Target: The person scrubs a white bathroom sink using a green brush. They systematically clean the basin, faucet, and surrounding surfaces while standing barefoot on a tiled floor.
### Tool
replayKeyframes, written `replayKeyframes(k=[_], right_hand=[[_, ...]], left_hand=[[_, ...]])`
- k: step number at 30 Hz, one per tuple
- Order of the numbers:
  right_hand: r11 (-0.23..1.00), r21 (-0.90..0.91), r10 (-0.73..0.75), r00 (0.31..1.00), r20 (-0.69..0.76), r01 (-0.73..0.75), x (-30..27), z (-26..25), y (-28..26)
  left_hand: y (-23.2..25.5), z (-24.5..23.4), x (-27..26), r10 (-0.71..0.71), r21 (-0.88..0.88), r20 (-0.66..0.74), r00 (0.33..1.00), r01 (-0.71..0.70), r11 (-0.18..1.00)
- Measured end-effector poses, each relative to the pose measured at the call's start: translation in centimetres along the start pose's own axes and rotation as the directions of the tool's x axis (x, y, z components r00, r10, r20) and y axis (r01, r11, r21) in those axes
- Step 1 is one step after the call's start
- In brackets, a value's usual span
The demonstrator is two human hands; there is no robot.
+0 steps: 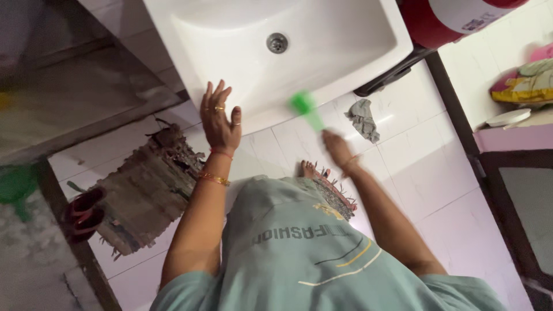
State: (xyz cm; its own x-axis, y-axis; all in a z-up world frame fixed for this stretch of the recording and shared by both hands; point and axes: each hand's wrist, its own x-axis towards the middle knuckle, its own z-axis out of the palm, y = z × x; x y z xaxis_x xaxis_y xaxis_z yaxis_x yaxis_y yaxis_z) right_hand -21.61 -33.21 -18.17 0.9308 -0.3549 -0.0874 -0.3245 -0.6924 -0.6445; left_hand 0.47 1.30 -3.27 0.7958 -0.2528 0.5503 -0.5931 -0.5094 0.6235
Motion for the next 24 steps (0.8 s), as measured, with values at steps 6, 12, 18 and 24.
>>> replayKeyframes(k=[6, 12, 18, 24], right_hand=[[0.991, 0.099, 0.113, 0.970, -0.215, -0.093, 6.2, -8.3, 3.2], [0.956, 0.147, 0.292, 0.888, -0.357, -0.255, 9.0, -13.0, 7.3], [0.920, -0.366, -0.086, 0.982, 0.166, 0.142, 1.3, -8.0, -2.8], [0.750, -0.600, -0.120, 0.950, 0.289, 0.278, 5.7, -24.4, -4.4]], left_hand=[[0.3, -0.1, 0.2, -0.010, 0.029, 0.016, 1.000, 0.010, 1.000], [1.6, -0.6, 0.5, -0.021, 0.054, 0.017, 1.000, 0.020, 0.998], [2.1, -0.5, 1.2, -0.035, 0.075, -0.007, 0.999, 0.035, 0.997], [4.6, -1.1, -2.4, -0.188, 0.116, -0.168, 0.968, 0.208, 0.971]])
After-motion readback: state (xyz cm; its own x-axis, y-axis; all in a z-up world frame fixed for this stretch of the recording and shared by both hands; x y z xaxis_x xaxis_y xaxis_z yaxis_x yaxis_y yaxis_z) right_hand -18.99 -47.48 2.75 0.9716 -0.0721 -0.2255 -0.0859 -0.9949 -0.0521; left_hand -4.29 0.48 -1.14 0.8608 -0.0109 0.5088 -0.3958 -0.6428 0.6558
